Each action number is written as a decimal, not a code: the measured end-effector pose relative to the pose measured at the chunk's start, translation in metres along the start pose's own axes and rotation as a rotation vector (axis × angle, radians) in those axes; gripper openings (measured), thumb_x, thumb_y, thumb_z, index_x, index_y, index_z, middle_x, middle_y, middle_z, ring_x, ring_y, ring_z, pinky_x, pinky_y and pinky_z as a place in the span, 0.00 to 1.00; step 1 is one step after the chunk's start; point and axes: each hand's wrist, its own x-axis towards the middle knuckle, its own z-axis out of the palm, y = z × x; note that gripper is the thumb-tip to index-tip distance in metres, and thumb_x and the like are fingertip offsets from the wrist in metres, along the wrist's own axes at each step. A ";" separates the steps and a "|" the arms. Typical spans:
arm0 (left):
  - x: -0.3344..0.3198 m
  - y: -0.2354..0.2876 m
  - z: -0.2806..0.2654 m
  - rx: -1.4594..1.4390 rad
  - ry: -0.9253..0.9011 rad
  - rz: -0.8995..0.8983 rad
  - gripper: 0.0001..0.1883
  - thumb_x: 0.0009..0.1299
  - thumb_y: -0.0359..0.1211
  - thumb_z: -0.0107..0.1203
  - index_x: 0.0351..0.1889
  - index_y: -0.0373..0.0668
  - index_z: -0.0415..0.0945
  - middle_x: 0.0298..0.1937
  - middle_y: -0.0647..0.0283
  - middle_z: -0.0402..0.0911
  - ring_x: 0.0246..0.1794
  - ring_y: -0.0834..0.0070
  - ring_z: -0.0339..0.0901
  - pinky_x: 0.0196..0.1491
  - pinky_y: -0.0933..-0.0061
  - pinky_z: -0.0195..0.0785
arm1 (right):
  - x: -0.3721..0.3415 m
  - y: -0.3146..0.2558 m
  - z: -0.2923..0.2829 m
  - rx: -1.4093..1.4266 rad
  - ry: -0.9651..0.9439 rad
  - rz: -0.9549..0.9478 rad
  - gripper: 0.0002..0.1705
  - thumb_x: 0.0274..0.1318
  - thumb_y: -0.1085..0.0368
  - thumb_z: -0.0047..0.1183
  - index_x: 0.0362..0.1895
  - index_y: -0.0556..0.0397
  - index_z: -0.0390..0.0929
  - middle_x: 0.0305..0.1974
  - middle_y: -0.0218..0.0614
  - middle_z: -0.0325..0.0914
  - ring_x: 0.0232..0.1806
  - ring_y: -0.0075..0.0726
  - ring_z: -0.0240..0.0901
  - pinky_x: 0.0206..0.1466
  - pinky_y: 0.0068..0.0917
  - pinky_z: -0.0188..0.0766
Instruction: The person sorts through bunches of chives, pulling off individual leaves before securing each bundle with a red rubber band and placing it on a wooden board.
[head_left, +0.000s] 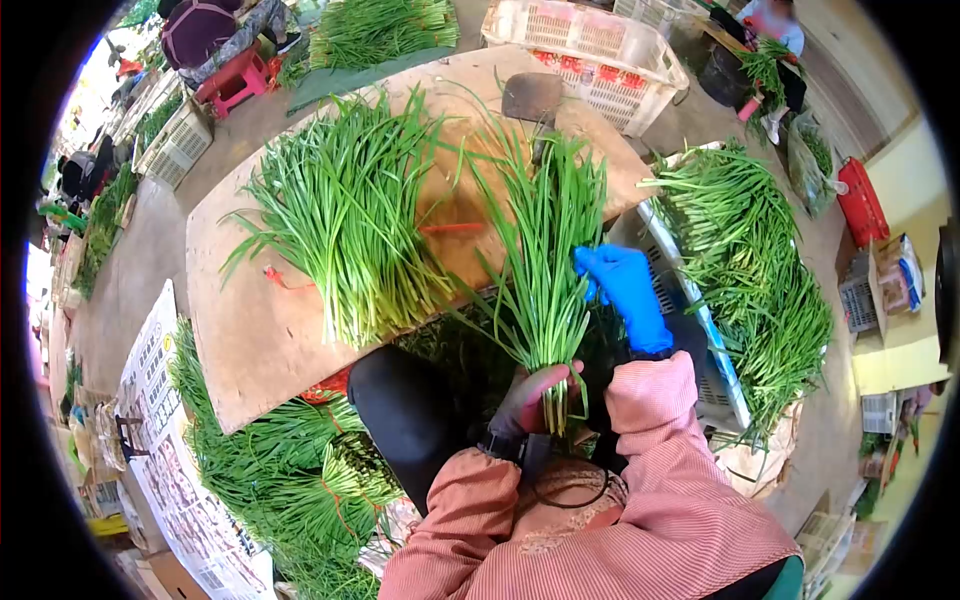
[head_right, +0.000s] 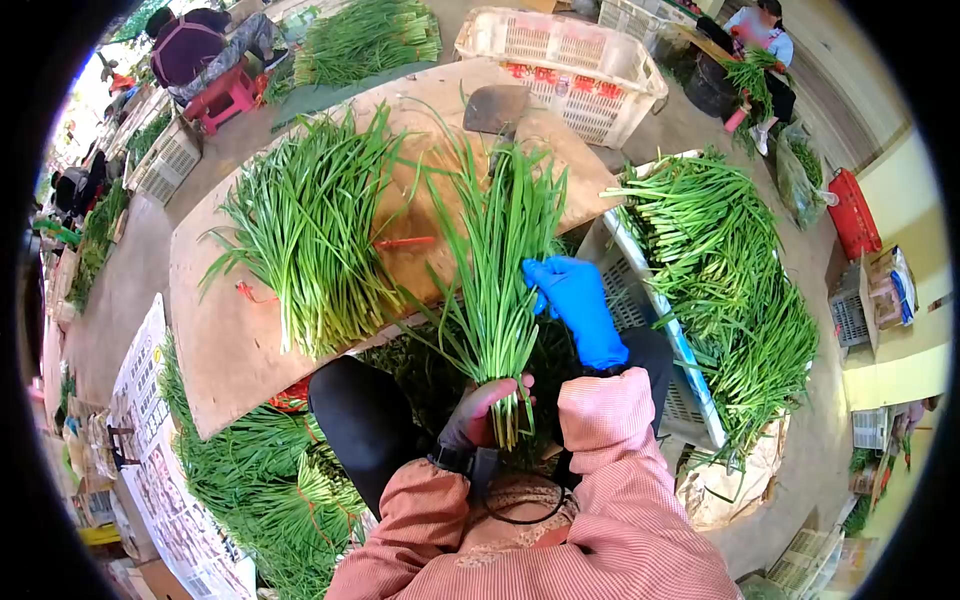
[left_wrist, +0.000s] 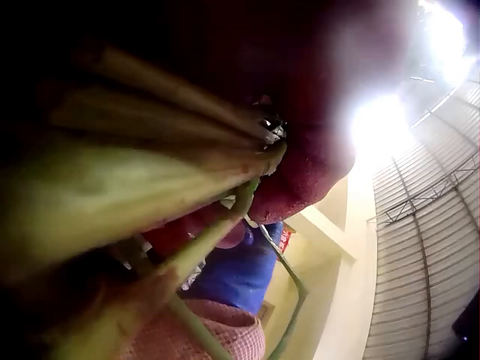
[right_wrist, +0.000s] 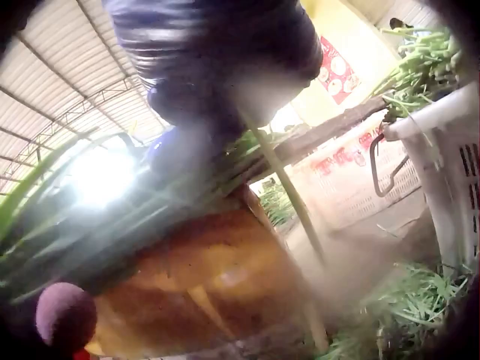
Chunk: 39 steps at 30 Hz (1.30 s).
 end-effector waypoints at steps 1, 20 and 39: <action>0.000 0.002 0.003 0.011 0.032 -0.031 0.17 0.64 0.32 0.54 0.50 0.38 0.71 0.43 0.59 0.78 0.39 0.70 0.77 0.44 0.65 0.72 | -0.006 -0.004 -0.003 0.094 0.022 -0.021 0.16 0.56 0.55 0.53 0.26 0.55 0.80 0.18 0.31 0.76 0.13 0.19 0.67 0.14 0.19 0.58; 0.011 0.010 0.002 -0.306 -0.229 0.196 0.15 0.65 0.32 0.51 0.48 0.35 0.69 0.30 0.67 0.73 0.29 0.76 0.73 0.29 0.77 0.70 | -0.149 -0.009 -0.012 0.344 -0.026 -0.076 0.14 0.58 0.62 0.49 0.35 0.62 0.79 0.27 0.38 0.81 0.08 0.13 0.53 0.11 0.12 0.47; 0.003 0.022 0.004 -0.681 -0.469 0.130 0.24 0.70 0.33 0.47 0.63 0.39 0.57 0.39 0.60 0.76 0.27 0.81 0.70 0.33 0.78 0.69 | -0.144 -0.001 -0.011 0.451 -0.067 -0.070 0.18 0.61 0.60 0.44 0.34 0.65 0.76 0.25 0.39 0.80 0.11 0.12 0.52 0.16 0.11 0.50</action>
